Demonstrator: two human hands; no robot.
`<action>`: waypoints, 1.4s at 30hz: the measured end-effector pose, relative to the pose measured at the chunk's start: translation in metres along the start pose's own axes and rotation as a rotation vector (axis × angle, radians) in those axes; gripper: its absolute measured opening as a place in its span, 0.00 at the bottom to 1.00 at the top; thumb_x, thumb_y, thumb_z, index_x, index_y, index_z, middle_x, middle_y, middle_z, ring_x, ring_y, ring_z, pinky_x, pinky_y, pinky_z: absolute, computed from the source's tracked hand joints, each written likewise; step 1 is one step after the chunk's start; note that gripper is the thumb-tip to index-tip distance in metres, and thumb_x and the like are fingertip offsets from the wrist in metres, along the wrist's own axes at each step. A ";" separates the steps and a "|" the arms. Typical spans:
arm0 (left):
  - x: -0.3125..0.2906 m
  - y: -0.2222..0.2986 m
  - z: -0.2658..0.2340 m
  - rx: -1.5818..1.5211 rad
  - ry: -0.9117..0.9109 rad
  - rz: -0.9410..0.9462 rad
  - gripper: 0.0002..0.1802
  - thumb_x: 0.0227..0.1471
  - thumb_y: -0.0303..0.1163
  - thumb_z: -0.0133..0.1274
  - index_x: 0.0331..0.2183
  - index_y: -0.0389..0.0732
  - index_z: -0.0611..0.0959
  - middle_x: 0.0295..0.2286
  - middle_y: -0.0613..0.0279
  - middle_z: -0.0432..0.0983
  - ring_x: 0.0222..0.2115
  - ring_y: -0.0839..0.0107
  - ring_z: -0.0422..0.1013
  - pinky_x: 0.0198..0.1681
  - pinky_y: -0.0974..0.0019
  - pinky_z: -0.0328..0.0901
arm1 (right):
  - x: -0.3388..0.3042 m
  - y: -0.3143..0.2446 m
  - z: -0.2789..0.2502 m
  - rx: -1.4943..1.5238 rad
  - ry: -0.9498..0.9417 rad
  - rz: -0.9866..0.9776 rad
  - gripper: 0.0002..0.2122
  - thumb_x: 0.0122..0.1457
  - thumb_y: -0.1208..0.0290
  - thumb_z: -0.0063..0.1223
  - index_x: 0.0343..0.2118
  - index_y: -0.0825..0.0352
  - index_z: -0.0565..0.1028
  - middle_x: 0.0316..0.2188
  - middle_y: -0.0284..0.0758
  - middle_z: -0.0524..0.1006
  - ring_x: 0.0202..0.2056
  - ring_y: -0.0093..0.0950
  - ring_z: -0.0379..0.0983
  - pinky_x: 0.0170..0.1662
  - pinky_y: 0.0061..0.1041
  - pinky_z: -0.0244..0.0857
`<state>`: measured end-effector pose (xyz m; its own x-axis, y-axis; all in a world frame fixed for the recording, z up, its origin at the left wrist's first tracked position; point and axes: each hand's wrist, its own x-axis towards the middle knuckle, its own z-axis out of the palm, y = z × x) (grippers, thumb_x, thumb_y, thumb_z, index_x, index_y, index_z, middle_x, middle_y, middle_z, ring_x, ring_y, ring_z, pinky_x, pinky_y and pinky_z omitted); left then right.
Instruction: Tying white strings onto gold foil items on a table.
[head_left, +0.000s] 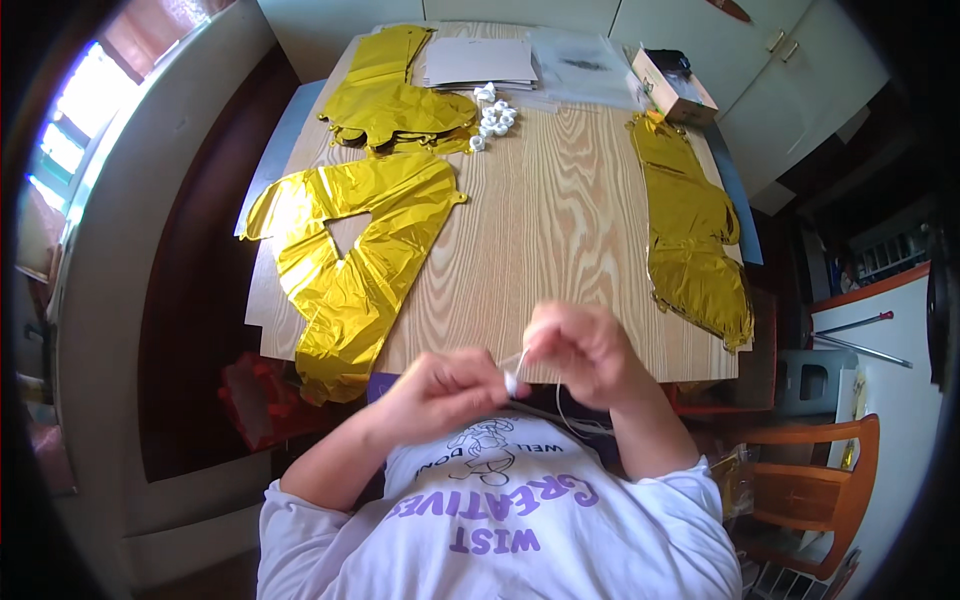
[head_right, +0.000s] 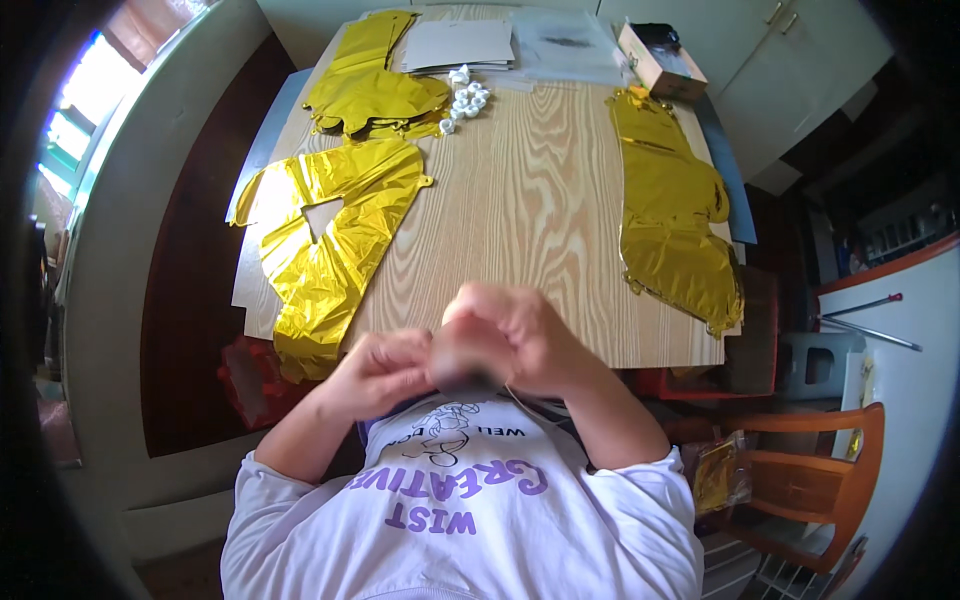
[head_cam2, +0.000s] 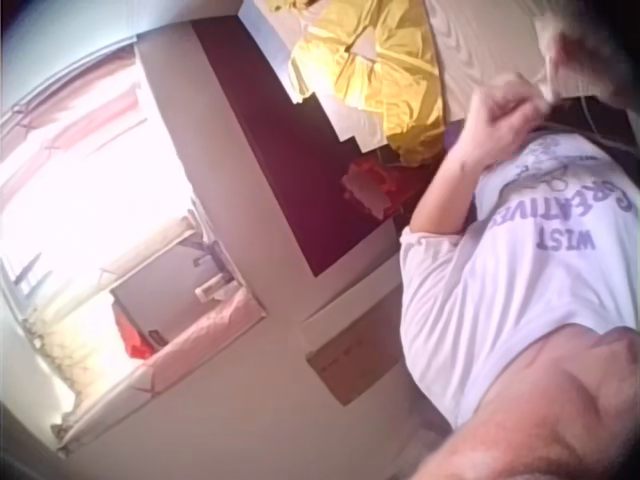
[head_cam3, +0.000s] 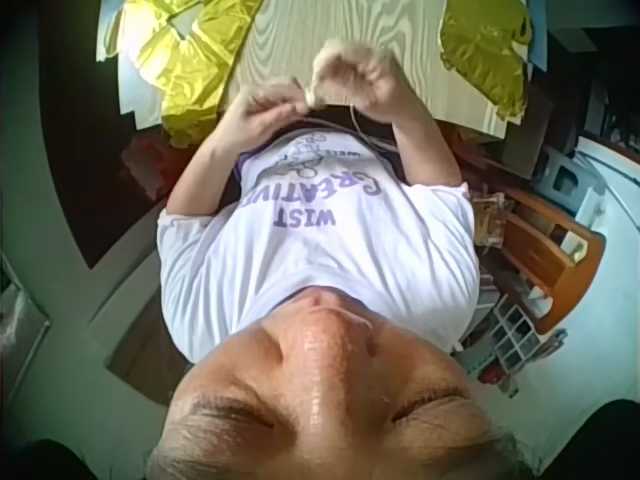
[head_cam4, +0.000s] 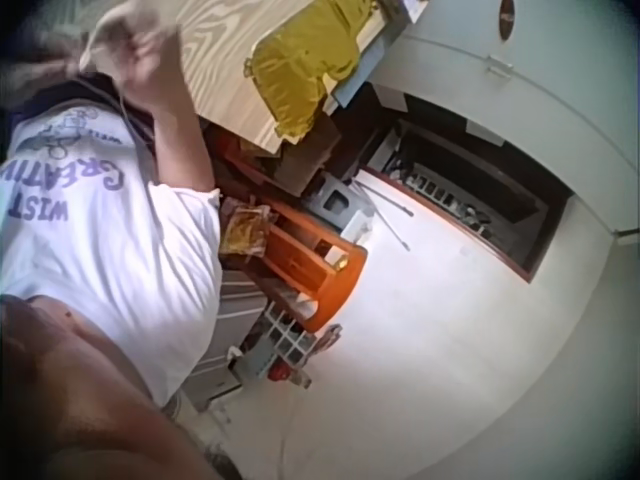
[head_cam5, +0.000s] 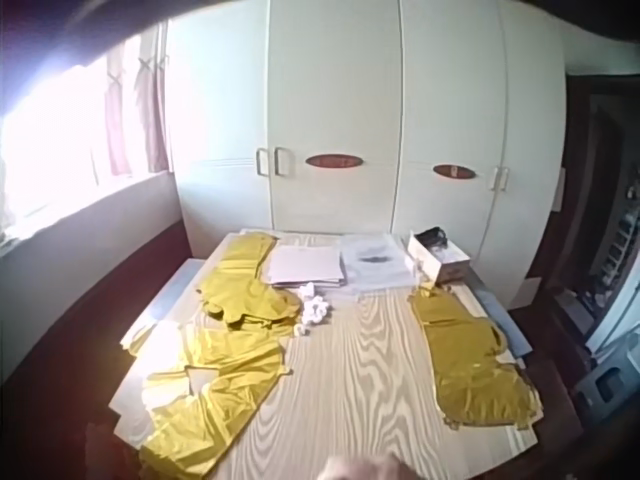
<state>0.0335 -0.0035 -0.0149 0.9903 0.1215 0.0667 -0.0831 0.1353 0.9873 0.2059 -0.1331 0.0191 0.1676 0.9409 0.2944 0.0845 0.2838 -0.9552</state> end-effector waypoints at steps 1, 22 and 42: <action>-0.004 0.016 0.004 -0.058 -0.056 -0.152 0.10 0.54 0.26 0.53 0.39 0.33 0.83 0.27 0.66 0.69 0.28 0.80 0.65 0.32 0.75 0.60 | 0.004 0.012 -0.005 -0.251 0.046 -0.008 0.07 0.59 0.71 0.51 0.28 0.68 0.71 0.21 0.36 0.72 0.25 0.27 0.73 0.29 0.25 0.64; 0.010 0.011 -0.017 -0.121 0.352 -0.008 0.10 0.56 0.28 0.53 0.38 0.36 0.83 0.26 0.70 0.69 0.30 0.83 0.65 0.34 0.76 0.60 | -0.006 0.014 0.013 -0.342 -0.356 -0.063 0.05 0.58 0.73 0.52 0.28 0.68 0.71 0.19 0.36 0.71 0.25 0.30 0.73 0.28 0.25 0.65; 0.017 0.023 0.006 0.123 0.035 -0.092 0.10 0.56 0.27 0.52 0.39 0.35 0.83 0.27 0.66 0.71 0.29 0.81 0.65 0.34 0.74 0.61 | 0.004 -0.013 -0.021 -0.309 -0.039 -0.058 0.08 0.59 0.71 0.51 0.26 0.68 0.70 0.20 0.36 0.72 0.24 0.29 0.73 0.30 0.27 0.66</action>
<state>0.0493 -0.0045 0.0099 0.9885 0.1488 -0.0274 0.0237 0.0266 0.9994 0.2260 -0.1375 0.0337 0.1166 0.9327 0.3412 0.3887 0.2733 -0.8799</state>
